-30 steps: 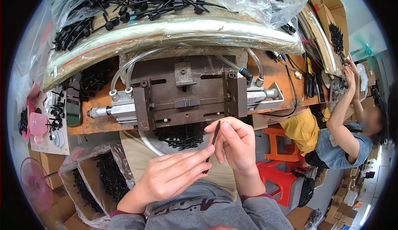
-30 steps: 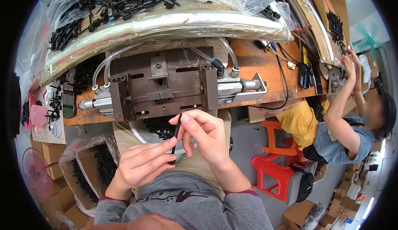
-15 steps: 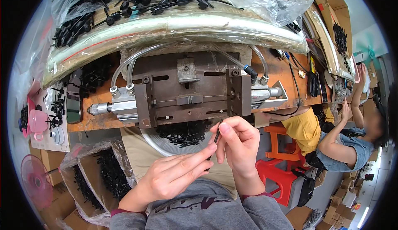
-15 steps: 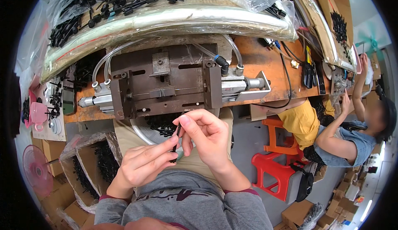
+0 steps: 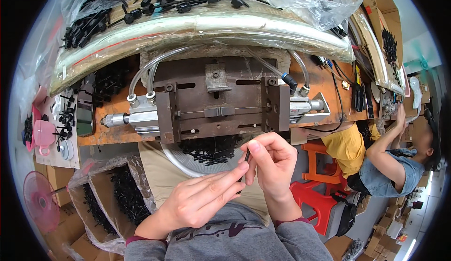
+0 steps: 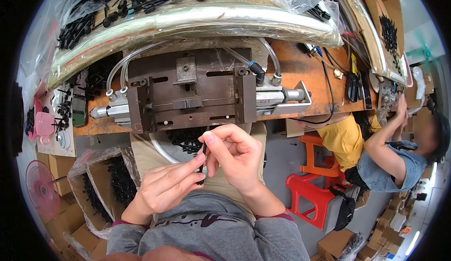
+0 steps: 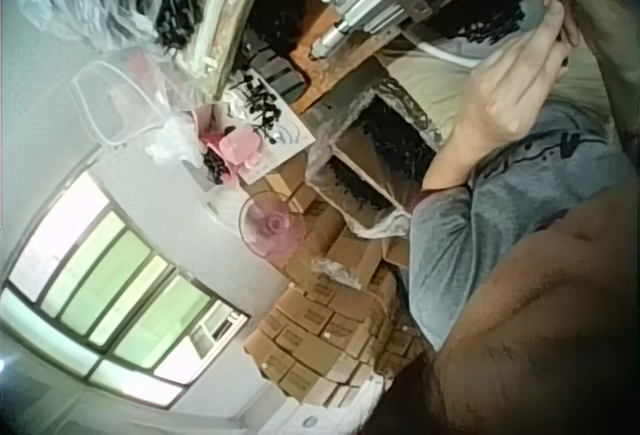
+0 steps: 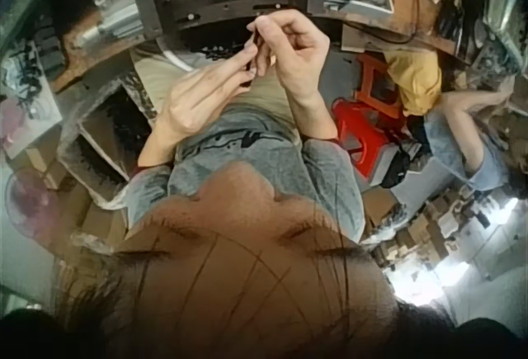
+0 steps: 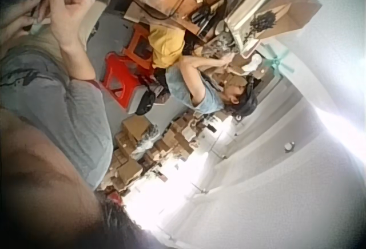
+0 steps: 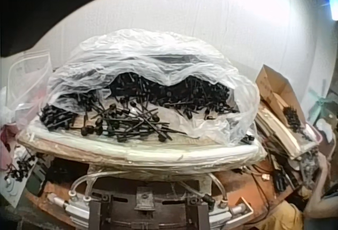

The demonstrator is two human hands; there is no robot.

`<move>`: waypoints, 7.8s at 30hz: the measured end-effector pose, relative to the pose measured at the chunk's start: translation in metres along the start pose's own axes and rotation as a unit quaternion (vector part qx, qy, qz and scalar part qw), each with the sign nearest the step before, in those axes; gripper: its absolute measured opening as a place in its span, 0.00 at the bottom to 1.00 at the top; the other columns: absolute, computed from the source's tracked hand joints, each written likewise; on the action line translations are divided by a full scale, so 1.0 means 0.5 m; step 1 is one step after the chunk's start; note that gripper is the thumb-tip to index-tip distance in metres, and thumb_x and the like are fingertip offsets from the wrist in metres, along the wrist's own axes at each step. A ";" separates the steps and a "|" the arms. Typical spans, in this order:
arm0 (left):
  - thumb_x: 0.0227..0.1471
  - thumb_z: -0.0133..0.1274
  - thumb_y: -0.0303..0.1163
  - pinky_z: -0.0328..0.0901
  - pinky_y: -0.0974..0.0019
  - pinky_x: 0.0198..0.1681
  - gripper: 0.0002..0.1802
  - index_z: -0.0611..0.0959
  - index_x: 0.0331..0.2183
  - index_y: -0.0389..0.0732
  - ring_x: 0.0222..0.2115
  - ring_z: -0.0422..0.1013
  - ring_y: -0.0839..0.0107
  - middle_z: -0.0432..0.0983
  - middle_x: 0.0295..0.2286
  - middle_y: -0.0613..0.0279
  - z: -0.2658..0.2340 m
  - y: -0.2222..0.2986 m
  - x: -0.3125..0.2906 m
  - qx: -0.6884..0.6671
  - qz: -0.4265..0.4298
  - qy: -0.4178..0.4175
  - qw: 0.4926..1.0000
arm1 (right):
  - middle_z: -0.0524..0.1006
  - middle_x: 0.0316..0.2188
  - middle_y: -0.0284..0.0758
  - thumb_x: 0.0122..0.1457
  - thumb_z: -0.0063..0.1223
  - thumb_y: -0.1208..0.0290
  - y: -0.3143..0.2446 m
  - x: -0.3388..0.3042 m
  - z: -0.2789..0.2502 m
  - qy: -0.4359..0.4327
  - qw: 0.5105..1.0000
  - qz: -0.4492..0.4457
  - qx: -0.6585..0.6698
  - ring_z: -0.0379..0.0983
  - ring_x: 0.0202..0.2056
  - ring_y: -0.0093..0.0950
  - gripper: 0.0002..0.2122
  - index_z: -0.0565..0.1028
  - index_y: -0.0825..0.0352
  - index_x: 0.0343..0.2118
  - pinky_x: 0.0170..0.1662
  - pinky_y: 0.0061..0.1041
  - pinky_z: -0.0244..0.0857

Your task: Assembling small black plastic components using a pneumatic jig.

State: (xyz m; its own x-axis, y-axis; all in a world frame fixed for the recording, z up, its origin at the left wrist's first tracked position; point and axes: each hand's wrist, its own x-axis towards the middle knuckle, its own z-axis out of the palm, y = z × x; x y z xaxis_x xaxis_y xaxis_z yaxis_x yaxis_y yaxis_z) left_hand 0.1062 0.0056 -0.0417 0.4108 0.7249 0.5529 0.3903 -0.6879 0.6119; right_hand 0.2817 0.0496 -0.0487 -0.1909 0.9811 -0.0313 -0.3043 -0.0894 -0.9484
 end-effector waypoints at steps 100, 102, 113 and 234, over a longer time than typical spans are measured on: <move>0.43 0.63 0.22 0.67 0.71 0.23 0.28 0.73 0.47 0.41 0.25 0.76 0.69 0.81 0.38 0.57 -0.020 -0.063 -0.129 0.080 -0.027 0.221 0.972 | 0.77 0.38 0.40 0.44 0.59 0.72 -0.226 0.482 0.189 -0.133 0.558 -0.263 -0.776 0.74 0.45 0.40 0.12 0.77 0.66 0.35 0.46 0.37 0.69; 0.42 0.63 0.22 0.68 0.71 0.23 0.28 0.73 0.47 0.41 0.25 0.77 0.69 0.81 0.37 0.56 -0.017 -0.066 -0.130 0.085 -0.029 0.220 0.971 | 0.77 0.38 0.40 0.44 0.60 0.71 -0.239 0.491 0.173 -0.153 0.580 -0.265 -0.755 0.74 0.43 0.40 0.13 0.77 0.66 0.35 0.46 0.37 0.69; 0.42 0.63 0.21 0.68 0.71 0.23 0.27 0.74 0.46 0.40 0.24 0.77 0.68 0.81 0.34 0.56 -0.001 -0.068 -0.112 0.080 -0.012 0.188 0.979 | 0.75 0.27 0.31 0.52 0.62 0.74 -0.333 0.495 0.058 -0.082 0.878 -0.199 -0.428 0.73 0.26 0.17 0.13 0.77 0.70 0.41 0.30 0.17 0.68; 0.33 0.67 0.26 0.74 0.67 0.33 0.15 0.85 0.29 0.33 0.33 0.79 0.63 0.79 0.42 0.51 0.000 -0.011 0.009 -0.018 -0.003 0.008 1.000 | 0.79 0.26 0.42 0.63 0.49 0.78 -0.006 0.008 -0.033 -0.057 0.994 0.037 0.080 0.77 0.20 0.25 0.05 0.74 0.75 0.34 0.24 0.21 0.71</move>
State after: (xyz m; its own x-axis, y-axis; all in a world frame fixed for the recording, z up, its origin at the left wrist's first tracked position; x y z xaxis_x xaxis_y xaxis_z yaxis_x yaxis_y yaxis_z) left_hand 0.1057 0.0126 -0.0426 0.3952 0.7292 0.5587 0.3628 -0.6826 0.6344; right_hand 0.2972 0.0564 -0.0515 -0.3207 0.9456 -0.0545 -0.4275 -0.1958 -0.8826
